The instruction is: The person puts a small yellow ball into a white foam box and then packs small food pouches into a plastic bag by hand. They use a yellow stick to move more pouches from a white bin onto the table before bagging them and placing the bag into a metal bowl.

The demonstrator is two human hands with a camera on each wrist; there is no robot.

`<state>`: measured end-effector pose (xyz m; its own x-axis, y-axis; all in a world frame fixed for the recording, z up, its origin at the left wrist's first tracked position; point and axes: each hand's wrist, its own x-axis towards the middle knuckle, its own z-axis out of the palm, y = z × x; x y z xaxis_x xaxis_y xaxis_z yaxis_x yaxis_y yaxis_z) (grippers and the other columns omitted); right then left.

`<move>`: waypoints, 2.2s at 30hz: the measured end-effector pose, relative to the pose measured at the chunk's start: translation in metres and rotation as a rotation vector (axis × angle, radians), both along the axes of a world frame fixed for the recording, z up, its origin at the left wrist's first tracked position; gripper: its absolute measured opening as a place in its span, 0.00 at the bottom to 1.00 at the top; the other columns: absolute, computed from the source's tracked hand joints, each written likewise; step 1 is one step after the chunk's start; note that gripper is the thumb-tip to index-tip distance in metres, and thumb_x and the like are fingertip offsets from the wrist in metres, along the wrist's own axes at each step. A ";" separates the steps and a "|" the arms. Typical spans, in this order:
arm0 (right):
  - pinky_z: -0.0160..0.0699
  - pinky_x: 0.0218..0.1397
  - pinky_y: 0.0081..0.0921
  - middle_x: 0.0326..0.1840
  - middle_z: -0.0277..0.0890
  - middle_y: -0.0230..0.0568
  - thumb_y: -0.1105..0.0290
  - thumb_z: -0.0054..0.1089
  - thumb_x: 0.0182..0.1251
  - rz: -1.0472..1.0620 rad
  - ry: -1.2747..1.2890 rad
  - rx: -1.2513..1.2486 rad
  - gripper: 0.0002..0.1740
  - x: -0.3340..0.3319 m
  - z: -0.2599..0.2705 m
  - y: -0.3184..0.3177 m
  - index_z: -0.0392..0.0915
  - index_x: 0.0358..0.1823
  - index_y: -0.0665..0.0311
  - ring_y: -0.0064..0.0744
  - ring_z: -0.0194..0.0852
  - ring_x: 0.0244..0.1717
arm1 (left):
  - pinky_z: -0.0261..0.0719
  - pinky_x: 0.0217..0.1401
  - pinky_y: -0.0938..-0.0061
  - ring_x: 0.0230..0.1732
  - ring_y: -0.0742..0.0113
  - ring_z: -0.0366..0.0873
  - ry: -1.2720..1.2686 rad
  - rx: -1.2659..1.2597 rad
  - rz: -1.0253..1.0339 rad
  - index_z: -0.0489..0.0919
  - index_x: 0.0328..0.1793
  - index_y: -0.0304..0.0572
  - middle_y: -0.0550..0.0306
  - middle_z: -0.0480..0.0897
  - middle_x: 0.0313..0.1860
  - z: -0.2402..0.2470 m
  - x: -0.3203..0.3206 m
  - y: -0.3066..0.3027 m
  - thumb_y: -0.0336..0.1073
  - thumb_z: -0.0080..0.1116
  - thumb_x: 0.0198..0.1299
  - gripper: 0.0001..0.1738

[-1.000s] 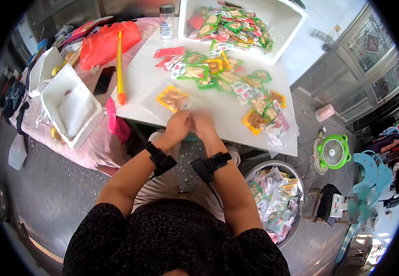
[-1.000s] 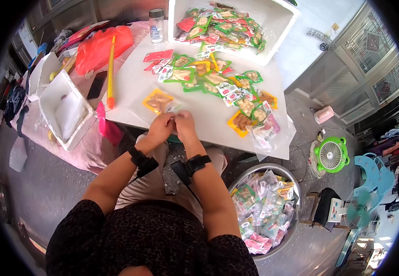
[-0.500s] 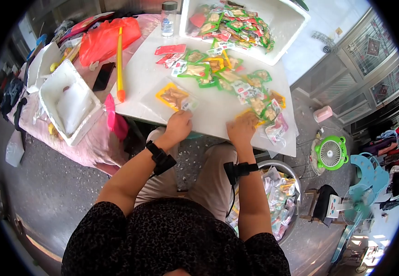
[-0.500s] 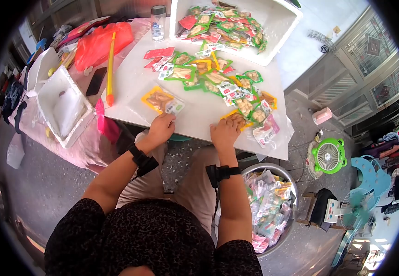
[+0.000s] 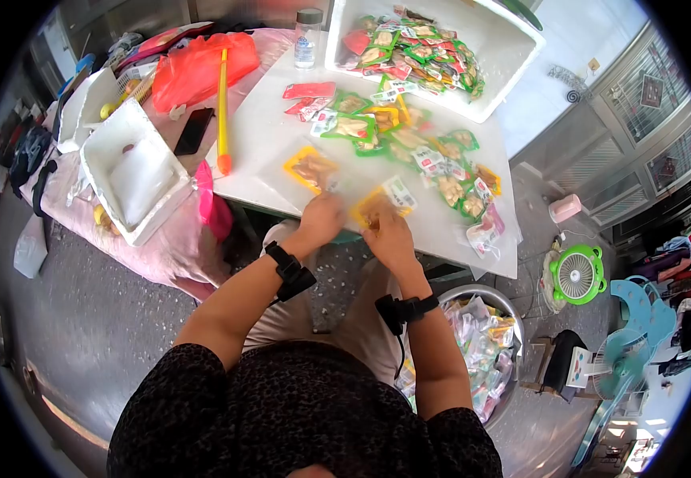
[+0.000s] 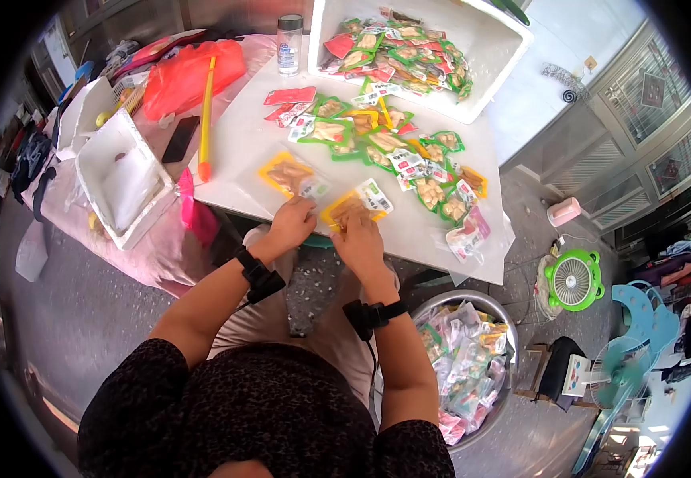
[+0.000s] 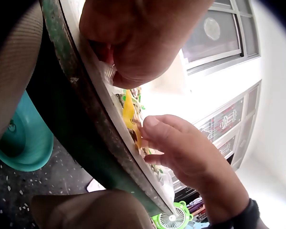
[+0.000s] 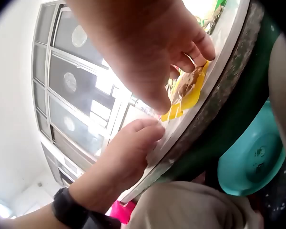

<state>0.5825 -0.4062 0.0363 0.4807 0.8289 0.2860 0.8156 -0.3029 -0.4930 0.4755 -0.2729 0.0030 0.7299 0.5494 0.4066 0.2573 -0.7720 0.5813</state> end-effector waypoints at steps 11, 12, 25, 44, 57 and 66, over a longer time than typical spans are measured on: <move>0.69 0.40 0.39 0.38 0.70 0.52 0.61 0.55 0.42 -0.302 0.026 -0.256 0.22 0.065 -0.001 0.022 0.66 0.36 0.69 0.49 0.68 0.41 | 0.68 0.40 0.62 0.37 0.50 0.69 -0.002 0.042 0.018 0.72 0.29 0.38 0.48 0.73 0.30 -0.007 0.005 0.000 0.29 0.47 0.41 0.07; 0.69 0.40 0.39 0.37 0.70 0.52 0.61 0.55 0.41 -0.289 0.028 -0.279 0.22 0.065 0.000 0.023 0.66 0.36 0.70 0.50 0.69 0.39 | 0.68 0.41 0.63 0.37 0.50 0.69 0.010 0.035 0.021 0.73 0.30 0.38 0.48 0.73 0.30 -0.007 0.004 -0.001 0.29 0.47 0.42 0.07; 0.72 0.33 0.30 0.36 0.72 0.38 0.75 0.51 0.52 -0.129 1.156 0.203 0.11 0.058 -0.001 -0.014 0.67 0.38 0.70 0.28 0.72 0.36 | 0.67 0.33 0.61 0.32 0.47 0.69 0.006 -0.056 -0.030 0.71 0.24 0.34 0.43 0.72 0.24 0.010 0.005 0.010 0.29 0.45 0.43 0.06; 0.71 0.47 0.40 0.42 0.68 0.47 0.81 0.42 0.57 -0.220 1.720 0.821 0.11 0.027 -0.016 -0.007 0.62 0.42 0.71 0.41 0.70 0.44 | 0.67 0.33 0.61 0.32 0.46 0.68 -0.076 -0.109 0.059 0.70 0.22 0.34 0.44 0.71 0.25 0.035 0.013 0.003 0.29 0.46 0.44 0.05; 0.74 0.29 0.29 0.31 0.71 0.40 0.70 0.44 0.59 -0.040 1.591 0.178 0.08 -0.011 -0.005 0.047 0.65 0.38 0.65 0.32 0.72 0.27 | 0.69 0.32 0.59 0.32 0.46 0.70 0.054 -0.030 0.074 0.70 0.26 0.37 0.46 0.72 0.28 0.046 0.004 -0.017 0.32 0.45 0.46 0.06; 0.51 0.11 0.13 0.16 0.65 0.32 0.72 0.43 0.57 -0.039 1.352 0.073 0.05 -0.021 -0.006 0.059 0.68 0.27 0.62 0.20 0.57 0.12 | 0.69 0.33 0.60 0.33 0.47 0.70 0.025 -0.093 0.032 0.71 0.28 0.37 0.46 0.72 0.30 0.039 -0.009 -0.018 0.31 0.45 0.47 0.05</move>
